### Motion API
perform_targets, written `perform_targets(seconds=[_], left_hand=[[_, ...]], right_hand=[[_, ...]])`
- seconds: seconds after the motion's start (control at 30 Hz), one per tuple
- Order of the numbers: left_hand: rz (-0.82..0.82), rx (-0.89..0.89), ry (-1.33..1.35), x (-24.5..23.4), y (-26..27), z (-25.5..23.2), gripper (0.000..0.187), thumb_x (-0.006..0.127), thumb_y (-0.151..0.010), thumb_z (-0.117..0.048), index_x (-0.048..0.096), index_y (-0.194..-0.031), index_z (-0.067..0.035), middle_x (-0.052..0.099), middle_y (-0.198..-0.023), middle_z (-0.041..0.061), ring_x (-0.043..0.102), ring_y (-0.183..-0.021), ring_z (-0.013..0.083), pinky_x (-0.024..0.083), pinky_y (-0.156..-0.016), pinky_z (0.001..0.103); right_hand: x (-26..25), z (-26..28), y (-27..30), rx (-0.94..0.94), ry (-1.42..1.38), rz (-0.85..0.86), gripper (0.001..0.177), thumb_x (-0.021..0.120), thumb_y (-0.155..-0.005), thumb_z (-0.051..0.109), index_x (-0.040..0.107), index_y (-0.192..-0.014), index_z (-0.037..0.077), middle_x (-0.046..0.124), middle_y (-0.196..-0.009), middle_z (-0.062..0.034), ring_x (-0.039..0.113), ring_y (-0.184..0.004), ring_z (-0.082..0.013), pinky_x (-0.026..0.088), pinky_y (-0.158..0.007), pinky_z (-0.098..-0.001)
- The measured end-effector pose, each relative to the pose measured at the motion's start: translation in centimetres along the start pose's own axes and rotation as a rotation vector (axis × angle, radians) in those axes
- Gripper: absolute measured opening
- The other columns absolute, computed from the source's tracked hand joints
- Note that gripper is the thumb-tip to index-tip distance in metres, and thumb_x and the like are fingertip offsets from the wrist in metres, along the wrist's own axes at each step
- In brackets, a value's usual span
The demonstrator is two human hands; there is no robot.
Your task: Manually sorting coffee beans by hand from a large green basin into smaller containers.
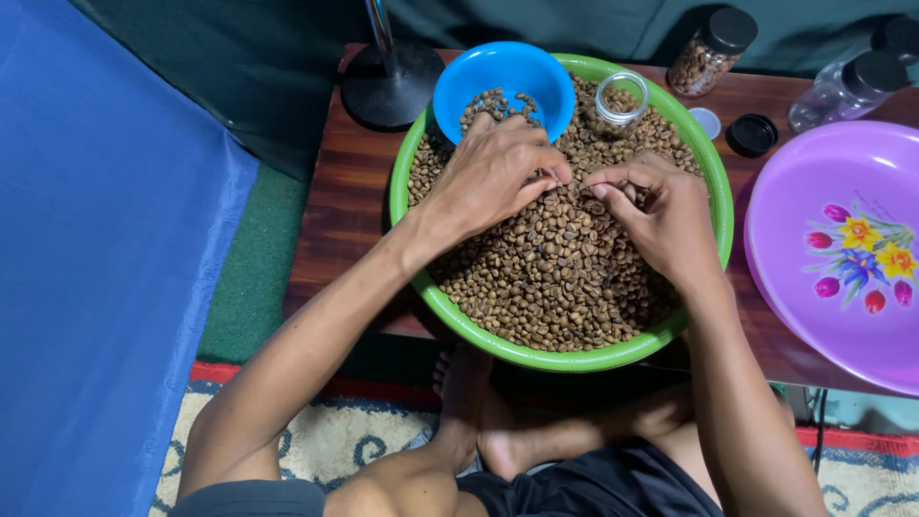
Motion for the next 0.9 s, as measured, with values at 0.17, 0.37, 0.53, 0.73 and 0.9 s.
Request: perform_targets(seconds=[0.17,0.37,0.53,0.73,0.9], left_hand=[[0.059,-0.002,0.040,0.0,0.1,-0.3,0.007,0.079,-0.088,-0.012,0.079,-0.091,-0.019,0.074,-0.088,0.005,0.062,-0.090,0.0243,0.040,-0.078,0.042],[0.072,0.057,0.038,0.5,0.8,-0.3,0.009,0.081,-0.086,-0.014,0.079,-0.092,-0.021,0.073,-0.090,0.004,0.062,-0.091,0.0228,0.040,-0.077,0.041],[0.045,0.138,-0.048,2.0,1.0,0.8,0.012,0.082,-0.083,-0.018,0.079,-0.093,-0.024,0.068,-0.089,0.000,0.058,-0.090,0.0214,0.040,-0.078,0.041],[0.015,0.115,-0.010,1.8,1.0,0.9,0.008,0.082,-0.084,-0.020,0.078,-0.091,-0.022,0.066,-0.088,0.000,0.058,-0.089,0.0202,0.041,-0.078,0.041],[-0.036,0.055,0.065,0.9,1.2,0.7,0.007,0.078,-0.085,-0.016,0.075,-0.089,-0.020,0.069,-0.082,0.001,0.061,-0.086,0.0220,0.040,-0.076,0.040]], right_hand=[[-0.3,1.9,0.7,0.047,-0.036,0.041,0.013,0.074,-0.096,0.002,0.079,-0.108,0.003,0.067,-0.091,-0.0168,0.056,-0.076,-0.0232,0.042,-0.057,-0.0332],[0.2,1.5,1.5,0.039,-0.041,0.058,0.013,0.076,-0.093,0.004,0.078,-0.106,0.003,0.068,-0.092,-0.0173,0.058,-0.076,-0.0234,0.041,-0.054,-0.0343],[0.8,1.9,2.0,0.044,-0.044,0.050,0.014,0.077,-0.092,0.005,0.078,-0.106,0.004,0.068,-0.091,-0.0174,0.058,-0.074,-0.0219,0.042,-0.054,-0.0330],[1.3,2.5,2.0,0.003,-0.037,0.069,0.014,0.078,-0.091,0.006,0.078,-0.105,0.006,0.067,-0.090,-0.0157,0.059,-0.073,-0.0220,0.042,-0.054,-0.0345],[1.4,4.3,1.9,0.024,0.068,0.128,0.019,0.077,-0.089,0.006,0.080,-0.107,0.007,0.061,-0.088,-0.0152,0.054,-0.077,-0.0261,0.046,-0.062,-0.0395]])
Point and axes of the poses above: each hand's wrist, its own y-axis away from the middle knuckle, its own x-axis out of the palm, z = x × y, the point moved 3 cm from there along -y, towards the middle knuckle
